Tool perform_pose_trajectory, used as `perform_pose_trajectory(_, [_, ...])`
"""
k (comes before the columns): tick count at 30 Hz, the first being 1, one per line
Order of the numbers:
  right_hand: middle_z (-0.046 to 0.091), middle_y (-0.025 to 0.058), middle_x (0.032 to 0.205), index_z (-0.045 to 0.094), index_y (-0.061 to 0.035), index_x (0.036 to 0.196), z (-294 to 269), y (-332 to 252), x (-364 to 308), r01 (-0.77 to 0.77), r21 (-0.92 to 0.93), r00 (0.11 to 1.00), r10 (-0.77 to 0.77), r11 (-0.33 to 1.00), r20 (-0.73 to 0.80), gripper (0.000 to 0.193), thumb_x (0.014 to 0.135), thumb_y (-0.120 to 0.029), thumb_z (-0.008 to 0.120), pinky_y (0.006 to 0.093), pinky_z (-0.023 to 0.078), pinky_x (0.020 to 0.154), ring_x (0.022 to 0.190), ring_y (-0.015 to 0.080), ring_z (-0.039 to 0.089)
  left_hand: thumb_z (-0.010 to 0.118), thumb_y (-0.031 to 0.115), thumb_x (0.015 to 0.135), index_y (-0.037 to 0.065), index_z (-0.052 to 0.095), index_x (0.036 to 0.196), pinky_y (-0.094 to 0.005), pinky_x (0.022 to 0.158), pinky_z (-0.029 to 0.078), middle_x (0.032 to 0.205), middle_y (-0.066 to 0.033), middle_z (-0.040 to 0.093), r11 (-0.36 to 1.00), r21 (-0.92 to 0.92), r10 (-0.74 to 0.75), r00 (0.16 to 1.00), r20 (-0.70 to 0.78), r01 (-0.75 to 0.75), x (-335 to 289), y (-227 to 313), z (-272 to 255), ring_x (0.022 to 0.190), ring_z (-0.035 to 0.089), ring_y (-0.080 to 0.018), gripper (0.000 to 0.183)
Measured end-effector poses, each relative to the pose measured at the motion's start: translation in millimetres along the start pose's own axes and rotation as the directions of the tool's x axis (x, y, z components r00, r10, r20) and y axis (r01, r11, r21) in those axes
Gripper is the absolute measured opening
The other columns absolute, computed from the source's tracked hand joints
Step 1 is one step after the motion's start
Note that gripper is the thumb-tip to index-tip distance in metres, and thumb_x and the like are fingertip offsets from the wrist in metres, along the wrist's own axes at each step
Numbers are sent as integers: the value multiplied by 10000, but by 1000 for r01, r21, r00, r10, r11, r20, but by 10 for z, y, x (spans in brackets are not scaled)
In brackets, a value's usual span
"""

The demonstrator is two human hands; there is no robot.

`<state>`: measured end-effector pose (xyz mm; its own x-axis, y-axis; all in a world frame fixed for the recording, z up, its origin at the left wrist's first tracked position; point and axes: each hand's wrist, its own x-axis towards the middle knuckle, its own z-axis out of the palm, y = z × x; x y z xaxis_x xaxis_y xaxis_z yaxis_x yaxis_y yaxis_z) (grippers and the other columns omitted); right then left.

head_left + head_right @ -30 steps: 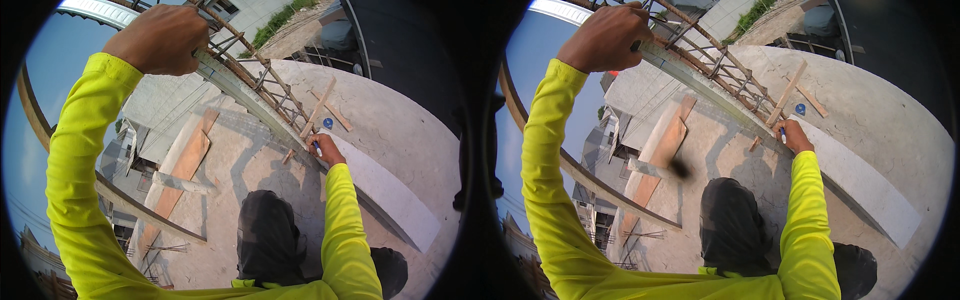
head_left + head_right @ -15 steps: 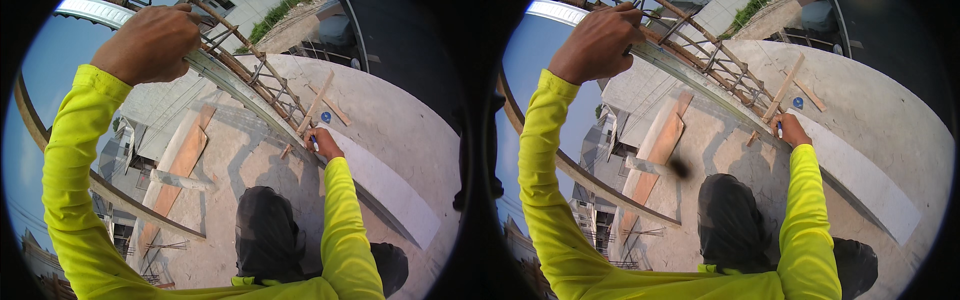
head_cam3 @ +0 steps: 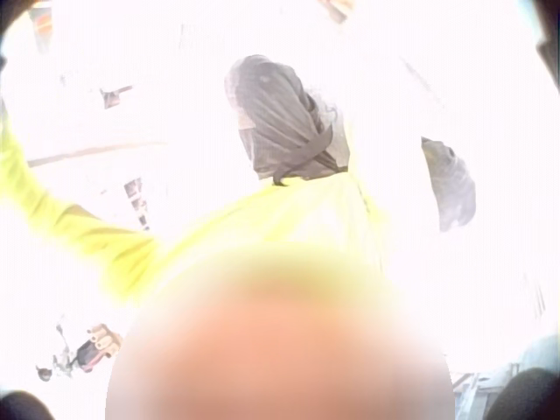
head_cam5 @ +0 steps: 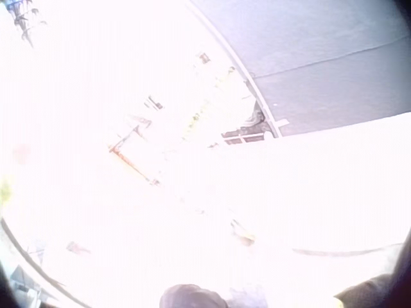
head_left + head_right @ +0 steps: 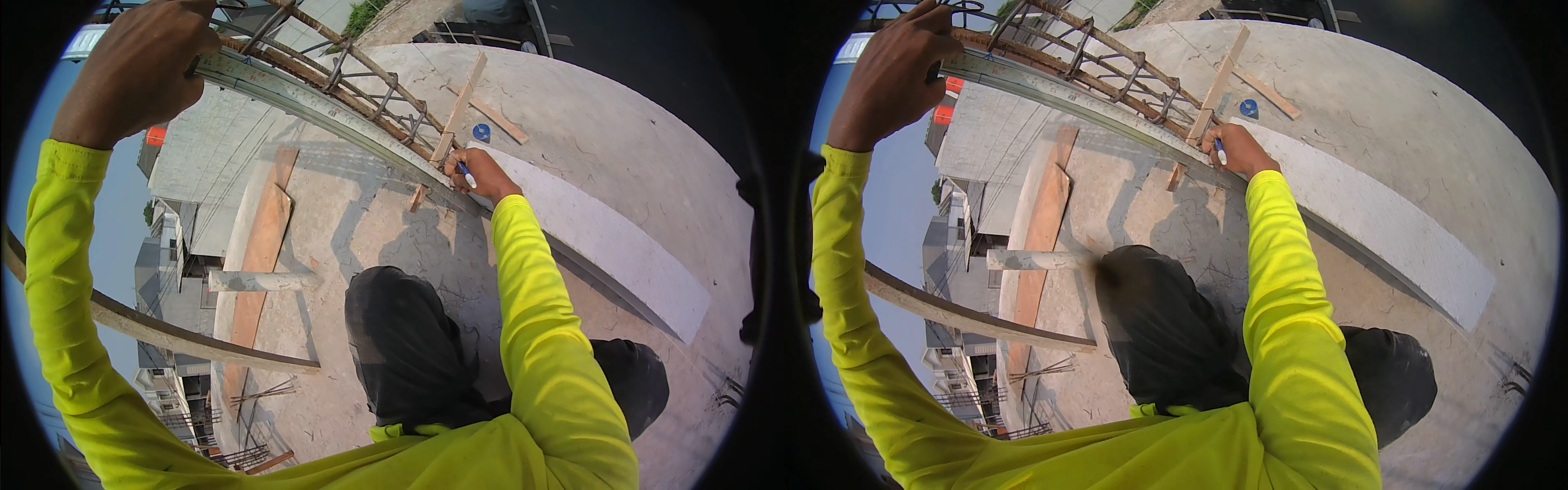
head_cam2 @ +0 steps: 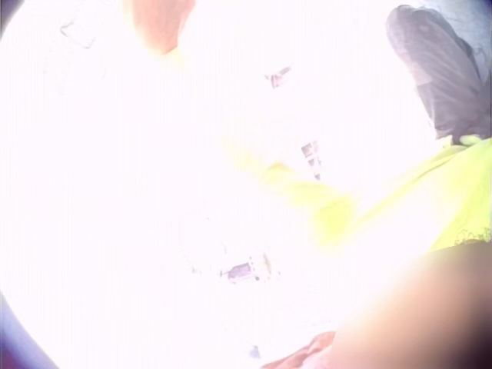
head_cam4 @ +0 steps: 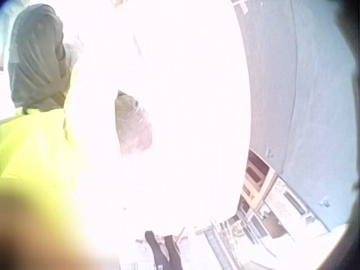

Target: The person kneels on a concrete floor and uses a pen and ruler to mark measurements on a rebar cage. They then walk to retrieve a concrete block and a string line, and use the string to align the block against the rebar cage.

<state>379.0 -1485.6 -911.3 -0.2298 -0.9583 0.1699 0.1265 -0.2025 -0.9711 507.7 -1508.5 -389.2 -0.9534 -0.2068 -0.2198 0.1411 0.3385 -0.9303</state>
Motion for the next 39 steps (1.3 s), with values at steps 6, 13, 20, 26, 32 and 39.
perform_pose_trajectory(6, [646,72,796,661,-15,841,-45,65,25,-69,-56,998,69,996,6,183,767,143,606,297,467,616,699,151,593,688,58,697,46,730,771,-379,736,566,782,-108,657,1000,-5,-5,1000,6,5,-11,-44,41,780,666,-272,86])
perform_pose_trajectory(13, [598,77,640,632,-8,832,-8,-79,10,-227,430,968,252,874,-3,191,919,-147,533,277,418,491,507,139,530,691,56,696,50,738,784,-376,743,567,796,-103,661,1000,-17,-10,1000,13,10,-15,-128,43,794,666,-266,99])
perform_pose_trajectory(20, [572,73,621,629,-1,813,-1,-126,1,-283,580,941,338,764,14,213,909,-169,540,281,361,450,486,127,489,693,53,696,54,745,796,-373,751,569,810,-98,664,1000,-28,5,1000,3,-5,67,-130,1,808,666,-261,113])
perform_pose_trajectory(26, [580,70,654,635,8,845,44,-136,-27,-208,436,965,257,875,-55,163,907,-118,553,196,321,438,481,93,484,695,51,696,57,751,807,-370,758,571,821,-94,667,1000,-6,28,1000,9,-28,69,-37,-197,820,666,-257,125])
perform_pose_trajectory(32, [589,67,673,630,20,901,63,-51,-56,-19,216,993,44,976,-112,91,899,-41,562,192,348,445,519,89,522,697,49,696,60,758,818,-367,765,572,833,-89,670,999,4,42,999,0,-42,80,9,-280,832,666,-253,137])
perform_pose_trajectory(39, [588,78,659,626,21,893,60,-45,-17,-149,376,979,191,915,-76,115,892,-77,566,200,351,437,530,103,542,699,47,696,64,765,831,-364,772,574,847,-84,673,998,8,66,997,-30,-66,52,33,-326,846,666,-248,152])
